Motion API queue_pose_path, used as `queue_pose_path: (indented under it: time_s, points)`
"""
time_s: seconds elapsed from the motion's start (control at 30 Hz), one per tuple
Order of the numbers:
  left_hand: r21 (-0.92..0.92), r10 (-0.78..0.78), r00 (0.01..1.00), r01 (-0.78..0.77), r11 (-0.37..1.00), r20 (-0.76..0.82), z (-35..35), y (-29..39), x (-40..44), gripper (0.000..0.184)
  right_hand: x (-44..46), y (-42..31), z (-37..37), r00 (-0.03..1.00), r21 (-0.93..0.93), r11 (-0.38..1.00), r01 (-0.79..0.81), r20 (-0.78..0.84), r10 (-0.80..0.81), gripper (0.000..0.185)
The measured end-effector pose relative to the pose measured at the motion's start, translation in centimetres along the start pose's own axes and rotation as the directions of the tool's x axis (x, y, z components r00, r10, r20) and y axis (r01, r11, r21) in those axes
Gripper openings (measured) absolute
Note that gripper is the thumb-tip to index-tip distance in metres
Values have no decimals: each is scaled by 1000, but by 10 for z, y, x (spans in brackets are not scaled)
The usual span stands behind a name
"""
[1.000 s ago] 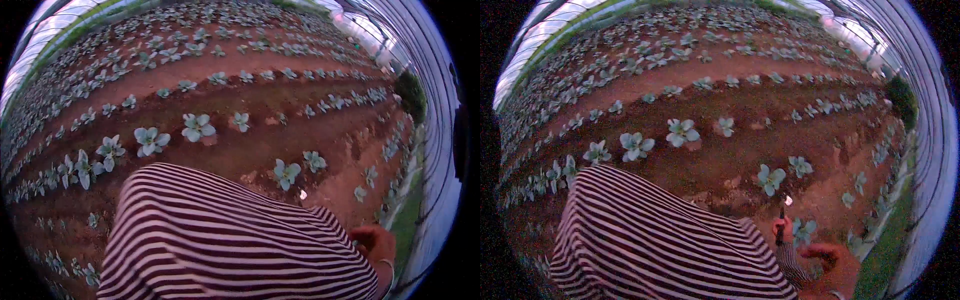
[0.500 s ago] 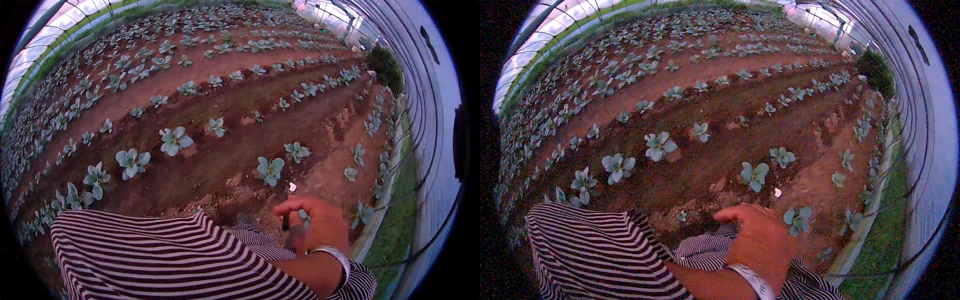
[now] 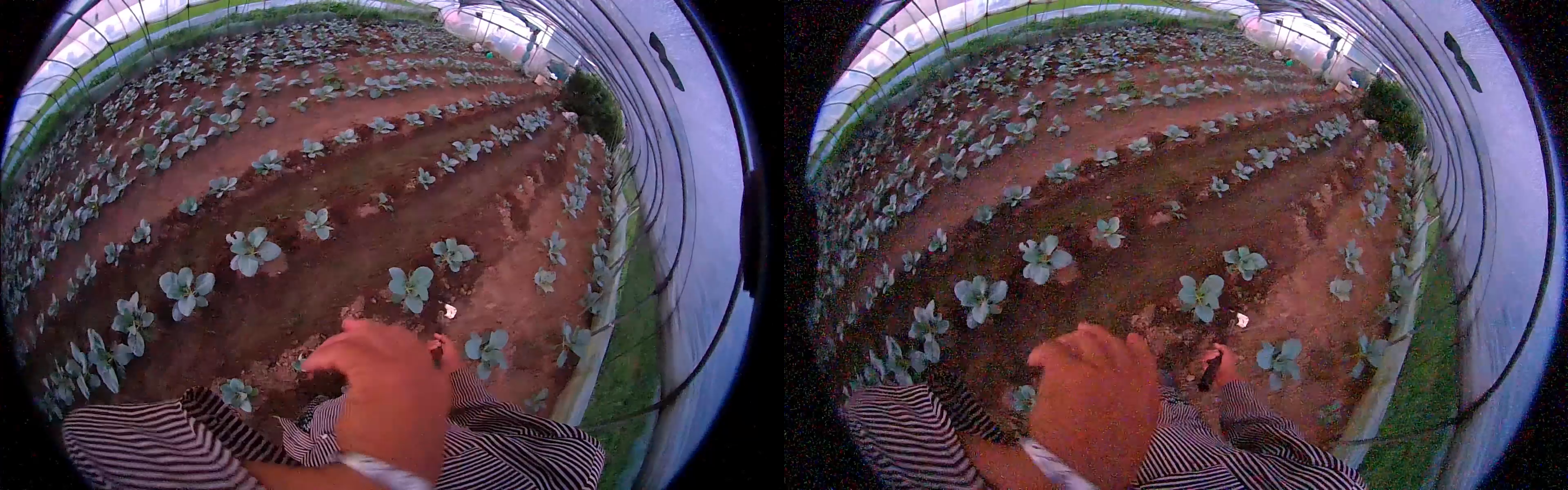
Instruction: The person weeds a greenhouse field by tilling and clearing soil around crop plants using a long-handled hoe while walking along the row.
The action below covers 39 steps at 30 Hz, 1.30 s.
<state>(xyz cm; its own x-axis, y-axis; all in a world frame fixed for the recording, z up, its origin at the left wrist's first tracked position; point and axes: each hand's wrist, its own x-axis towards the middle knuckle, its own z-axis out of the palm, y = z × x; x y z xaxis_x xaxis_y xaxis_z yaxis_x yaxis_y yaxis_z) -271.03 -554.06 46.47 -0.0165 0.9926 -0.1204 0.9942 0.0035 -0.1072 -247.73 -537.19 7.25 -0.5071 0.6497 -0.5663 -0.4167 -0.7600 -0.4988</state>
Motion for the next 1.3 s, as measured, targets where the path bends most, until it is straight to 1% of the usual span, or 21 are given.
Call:
queue_pose_path:
  time_s: [0.07, 0.13, 0.17, 0.2, 0.27, 0.3, 0.33, 0.37, 0.4, 0.47, 0.53, 0.63, 0.73, 0.87, 0.93, 1.03, 1.1, 1.17, 1.2, 1.23, 1.3]
  points:
    - [27, 87, 993, -89, 996, 84, -3, -10, -4, 34, 25, -1, -31, 994, 256, 965, -61, -74, 83, 28]
    - [-277, 410, 894, -354, 893, 181, 14, -49, 4, 30, 35, 2, -45, 975, 433, 900, -49, -176, 138, 27]
    - [-690, 479, 841, -191, 698, 252, 32, -70, 11, 26, 25, 6, -36, 982, 378, 926, -7, -174, 79, 26]
    - [-790, 320, 904, 30, 613, 283, 78, -89, 20, 26, 14, 5, -18, 986, 324, 945, 41, -168, 15, 26]
    - [-929, -27, 948, 317, 192, 318, 171, -127, 37, 27, 9, 4, -16, 998, 317, 948, 28, -60, -9, 23]
    - [-437, -111, 993, 113, 892, 31, 246, -141, 28, 30, 10, 4, -30, 999, 356, 933, -40, 39, 28, 20]
    - [425, -185, 948, 283, 860, -259, 321, -155, 19, 34, 11, 6, -41, 989, 389, 916, -104, 139, 53, 17]
    - [63, -35, 999, 35, 997, -5, 322, -143, 13, 33, 13, 6, -46, 993, 477, 875, -89, 108, 42, 18]
    - [-387, 117, 961, -12, 922, 250, 323, -131, 7, 33, 13, 8, -52, 996, 557, 827, -78, 78, 42, 19]
    - [-862, 31, 995, 65, 503, 92, 364, -99, -13, 34, 13, 8, -53, 995, 644, 760, -87, 23, 94, 21]
    - [-741, -16, 979, 165, 651, 204, 360, -73, -14, 34, 7, 4, -48, 982, 673, 731, -110, -40, 184, 21]
    - [-683, -85, 970, 222, 695, 229, 323, -45, -3, 32, 7, 9, -39, 995, 525, 848, -71, -22, 97, 19]
    - [-915, -6, 996, 80, 394, 84, 286, -24, 20, 30, 25, 21, -44, 999, 545, 838, -40, 5, 44, 18]
    - [-977, 104, 982, 171, -124, 158, 217, 12, 48, 36, 70, 43, -58, 990, 452, 891, -45, 141, -21, 15]
    - [-924, 157, 965, 249, -291, 211, 193, 21, 54, 42, 63, 43, -29, 977, 22, 985, 170, 127, -171, 12]
    - [-983, 113, 983, 133, 126, 147, 194, 24, 65, 48, 69, 41, -3, 961, -563, 780, 273, 187, -201, 21]
    - [-887, 7, 999, 32, 461, 40, 209, 24, 73, 46, 71, 44, 8, 935, -707, 612, 356, 274, -227, 27]
    - [-632, -85, 993, 16, 774, -79, 228, 23, 77, 42, 61, 49, 35, 869, -661, 564, 494, 387, -309, 29]
    - [-503, -157, 982, 188, 843, 104, 231, 27, 81, 39, 89, 78, 12, 886, -425, 798, 426, 372, -275, 26]
    - [-327, -232, 933, 318, 890, 276, 237, 30, 81, 37, 94, 94, 4, 927, -318, 900, 297, 322, -192, 23]
    - [-207, -216, 868, 335, 919, 448, 272, 24, 76, 37, 95, 103, 3, 988, -119, 993, 7, 156, 12, 13]
